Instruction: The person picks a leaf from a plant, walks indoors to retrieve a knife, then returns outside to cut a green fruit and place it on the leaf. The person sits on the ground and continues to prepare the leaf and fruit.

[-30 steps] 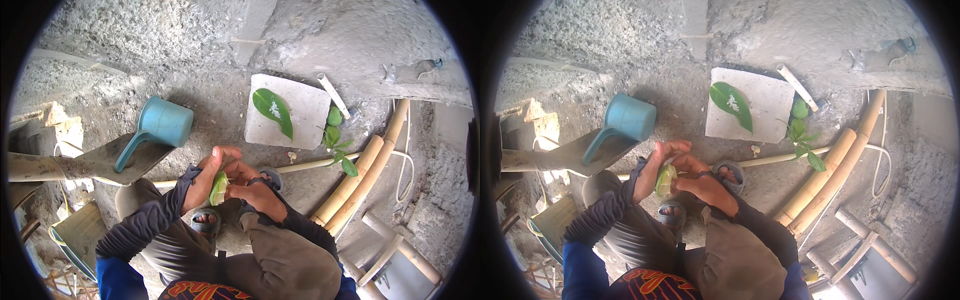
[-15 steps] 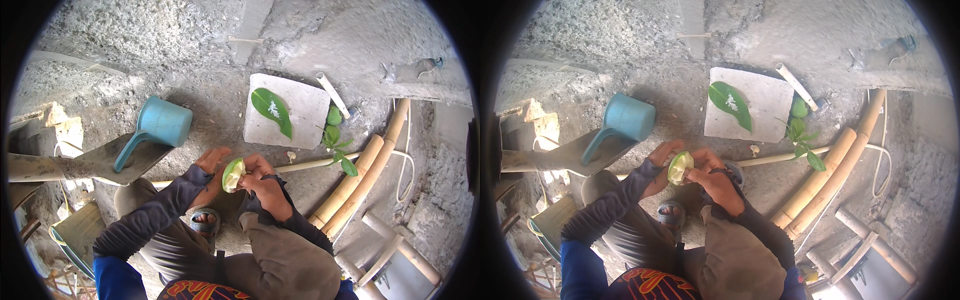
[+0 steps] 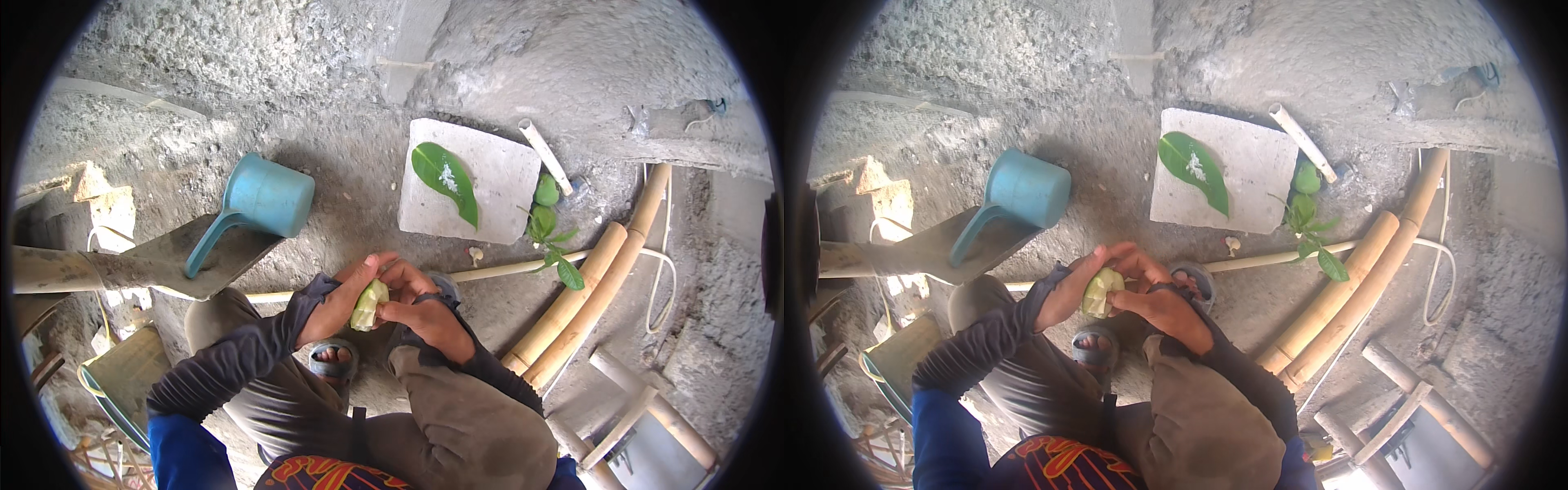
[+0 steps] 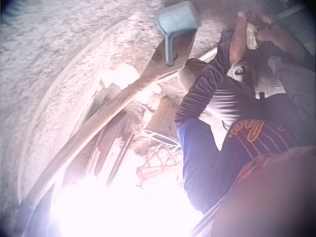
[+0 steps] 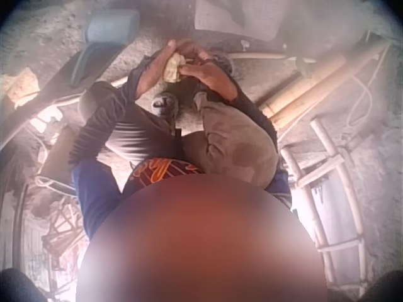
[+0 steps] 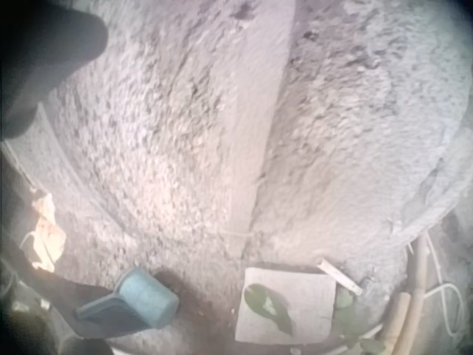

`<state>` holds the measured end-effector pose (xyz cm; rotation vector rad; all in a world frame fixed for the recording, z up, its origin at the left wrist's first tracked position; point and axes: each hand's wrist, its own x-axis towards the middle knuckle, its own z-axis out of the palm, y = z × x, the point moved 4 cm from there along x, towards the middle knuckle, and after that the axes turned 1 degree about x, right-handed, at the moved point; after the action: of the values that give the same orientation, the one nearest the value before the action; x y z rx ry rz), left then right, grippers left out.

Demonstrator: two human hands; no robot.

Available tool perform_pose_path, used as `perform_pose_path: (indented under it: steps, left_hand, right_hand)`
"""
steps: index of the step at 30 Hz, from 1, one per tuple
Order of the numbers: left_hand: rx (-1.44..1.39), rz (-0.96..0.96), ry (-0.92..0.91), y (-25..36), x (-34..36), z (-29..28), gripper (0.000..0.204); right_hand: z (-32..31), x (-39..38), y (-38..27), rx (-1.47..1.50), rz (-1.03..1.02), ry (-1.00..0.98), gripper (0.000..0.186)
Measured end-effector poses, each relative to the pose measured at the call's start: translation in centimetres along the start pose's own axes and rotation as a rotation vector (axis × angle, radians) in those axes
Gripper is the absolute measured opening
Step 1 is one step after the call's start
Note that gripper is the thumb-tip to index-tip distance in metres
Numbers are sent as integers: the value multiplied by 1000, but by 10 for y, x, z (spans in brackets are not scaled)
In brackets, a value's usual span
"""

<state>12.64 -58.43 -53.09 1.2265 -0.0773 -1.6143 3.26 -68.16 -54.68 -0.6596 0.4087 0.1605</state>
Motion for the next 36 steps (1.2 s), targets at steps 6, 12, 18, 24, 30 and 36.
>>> perform_pose_path:
  steps: [6,12,18,24,30,36]
  left_hand:
    - [978,539,156,3,-1,-16,42]
    - [861,355,178,4,3,-21,23]
    - [621,133,207,10,-3,-23,14]
    - [1125,96,-15,2,-5,-23,26]
    - [1483,-160,-240,-20,-6,-19,49]
    - [1475,-131,-202,-16,-7,-19,51]
  right_hand:
    - [-3,-4,-6,2,1,86,29]
    - [-7,-9,-6,-106,104,187,29]
    - [-20,-13,4,-244,8,375,28]
    - [-55,-27,-6,-494,-45,652,24]
    - [-83,-23,-79,-892,-450,858,29]
    - [-83,22,-120,-1518,-630,694,30]
